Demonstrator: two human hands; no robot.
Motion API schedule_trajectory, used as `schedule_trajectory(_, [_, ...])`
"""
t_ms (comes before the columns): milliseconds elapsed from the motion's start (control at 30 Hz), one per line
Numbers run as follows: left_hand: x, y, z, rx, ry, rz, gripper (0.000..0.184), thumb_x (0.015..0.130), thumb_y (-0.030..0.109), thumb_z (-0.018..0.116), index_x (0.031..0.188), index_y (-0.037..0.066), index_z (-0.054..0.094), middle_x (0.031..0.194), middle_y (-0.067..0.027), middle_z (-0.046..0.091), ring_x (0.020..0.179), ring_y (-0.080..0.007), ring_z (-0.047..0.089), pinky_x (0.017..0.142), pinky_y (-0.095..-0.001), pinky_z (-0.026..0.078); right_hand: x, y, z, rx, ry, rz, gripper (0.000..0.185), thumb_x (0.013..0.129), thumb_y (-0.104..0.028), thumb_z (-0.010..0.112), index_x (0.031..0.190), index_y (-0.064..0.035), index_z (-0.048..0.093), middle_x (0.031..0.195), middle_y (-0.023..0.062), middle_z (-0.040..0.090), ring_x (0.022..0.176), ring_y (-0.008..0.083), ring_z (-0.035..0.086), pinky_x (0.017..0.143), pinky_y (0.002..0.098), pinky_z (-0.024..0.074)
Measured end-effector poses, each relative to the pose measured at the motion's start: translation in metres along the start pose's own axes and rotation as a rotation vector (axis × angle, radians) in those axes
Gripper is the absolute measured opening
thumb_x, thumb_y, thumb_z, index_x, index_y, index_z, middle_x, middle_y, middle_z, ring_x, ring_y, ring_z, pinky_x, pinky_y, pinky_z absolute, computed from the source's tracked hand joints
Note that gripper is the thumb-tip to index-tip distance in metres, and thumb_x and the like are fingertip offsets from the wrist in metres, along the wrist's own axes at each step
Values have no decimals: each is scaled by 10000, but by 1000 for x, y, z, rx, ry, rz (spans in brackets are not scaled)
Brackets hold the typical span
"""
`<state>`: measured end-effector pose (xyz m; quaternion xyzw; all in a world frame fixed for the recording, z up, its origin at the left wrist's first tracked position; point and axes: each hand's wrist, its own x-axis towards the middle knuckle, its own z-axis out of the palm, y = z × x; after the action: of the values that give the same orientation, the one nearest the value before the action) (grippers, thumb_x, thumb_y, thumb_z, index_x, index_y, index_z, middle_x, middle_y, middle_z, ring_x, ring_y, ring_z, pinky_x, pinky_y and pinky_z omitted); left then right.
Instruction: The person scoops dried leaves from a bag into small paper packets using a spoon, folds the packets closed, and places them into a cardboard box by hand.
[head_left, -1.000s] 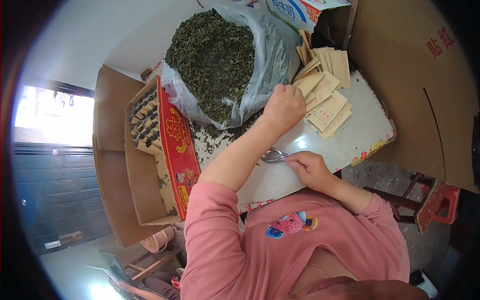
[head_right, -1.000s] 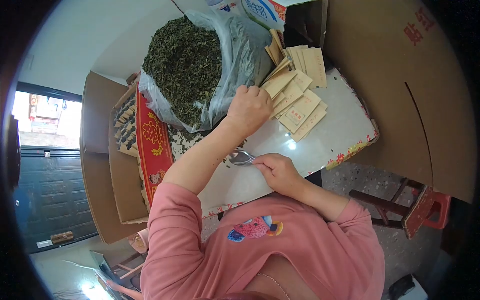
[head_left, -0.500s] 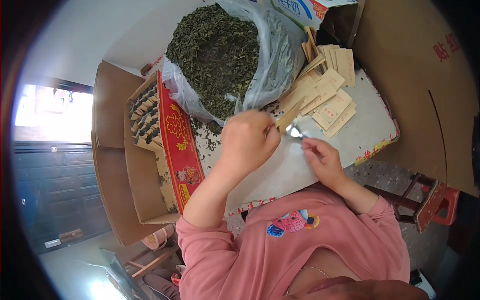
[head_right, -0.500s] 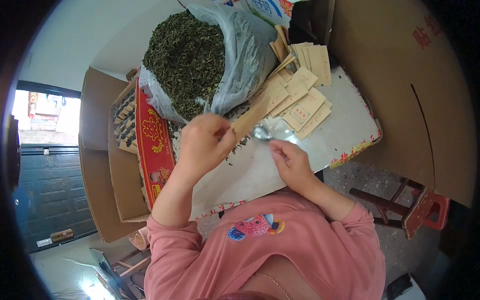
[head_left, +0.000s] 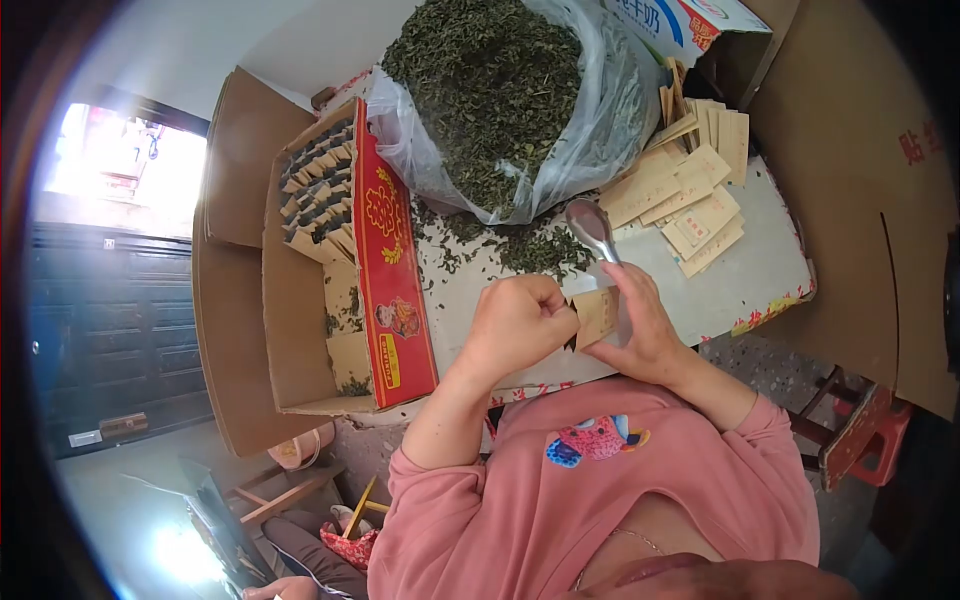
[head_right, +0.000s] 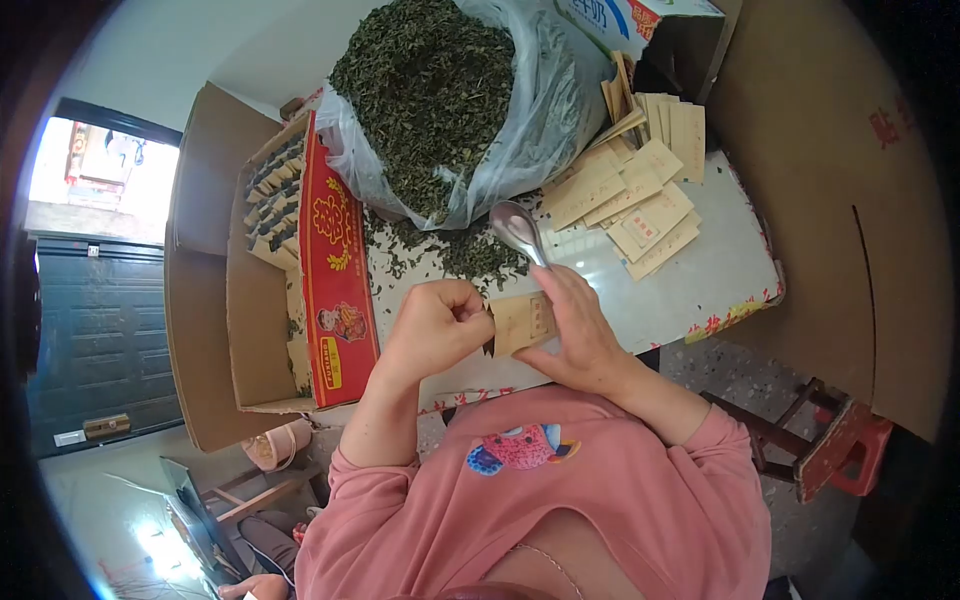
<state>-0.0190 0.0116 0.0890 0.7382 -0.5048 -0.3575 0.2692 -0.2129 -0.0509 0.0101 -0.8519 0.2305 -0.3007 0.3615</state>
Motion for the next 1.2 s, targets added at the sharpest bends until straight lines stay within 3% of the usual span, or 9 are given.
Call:
schedule_trajectory(67, [0,-2,2,-80,4,34,118,709,77,622,654,-25,601,571,-23,537,565,-68,482,501,-266,408,5,-3,5,43,-9,-1,967,592,-123,850,1396,-3,327,1344,195,434,1249,374,417,1046,433,352])
schedule_trajectory(200, [1,-13,3,-202,14,22,133,743,101,683,737,-18,624,606,-2,557,576,-73,485,523,-254,413,9,-3,16,104,6,61,874,618,-121,854,1352,-13,392,1257,174,498,1166,328,501,986,387,416])
schedule_trajectory(367, [-5,-42,9,-654,-45,187,648,704,206,831,1244,25,524,1018,-61,559,922,-107,514,792,-251,435,13,-6,19,229,6,196,772,678,-128,835,1325,-20,429,1232,149,523,1126,269,539,970,360,428])
schedule_trajectory(467, [-14,-36,15,-305,-11,303,760,687,196,840,1321,24,458,1120,-86,508,1061,-175,491,894,-309,423,14,-8,24,255,10,235,746,700,-139,821,1324,-20,430,1238,140,526,1130,250,535,971,356,427])
schedule_trajectory(533, [-10,-41,27,-283,30,333,757,682,210,845,1312,27,467,1124,-95,512,1072,-207,496,912,-335,423,16,-10,30,257,15,156,707,700,-164,798,1299,-33,447,1235,173,516,1139,339,519,964,397,435])
schedule_trajectory(867, [-4,-63,46,-255,348,421,588,699,175,836,1191,48,542,1127,-112,529,1085,-288,508,944,-376,419,18,-6,37,123,-40,83,704,728,-141,749,1333,-12,412,1255,194,508,1175,347,498,1011,400,399])
schedule_trajectory(967, [-2,-71,36,-151,487,447,537,715,145,826,1154,43,535,1111,-124,541,1032,-271,538,903,-358,443,18,-1,25,268,69,211,553,811,-99,700,1302,-4,463,1234,126,555,1164,217,527,995,349,409])
schedule_trajectory(1033, [-1,-81,32,-207,422,253,535,723,140,822,1156,35,526,1091,-124,552,993,-254,567,868,-337,464,20,6,13,298,71,261,452,854,-94,658,1265,1,494,1185,115,581,1137,199,544,977,333,420])
schedule_trajectory(1200, [0,-80,26,-89,514,249,540,713,116,814,1155,23,518,1086,-127,556,973,-271,580,838,-346,486,55,0,-2,429,142,372,208,949,-117,570,1112,11,589,995,71,645,918,122,611,832,249,478])
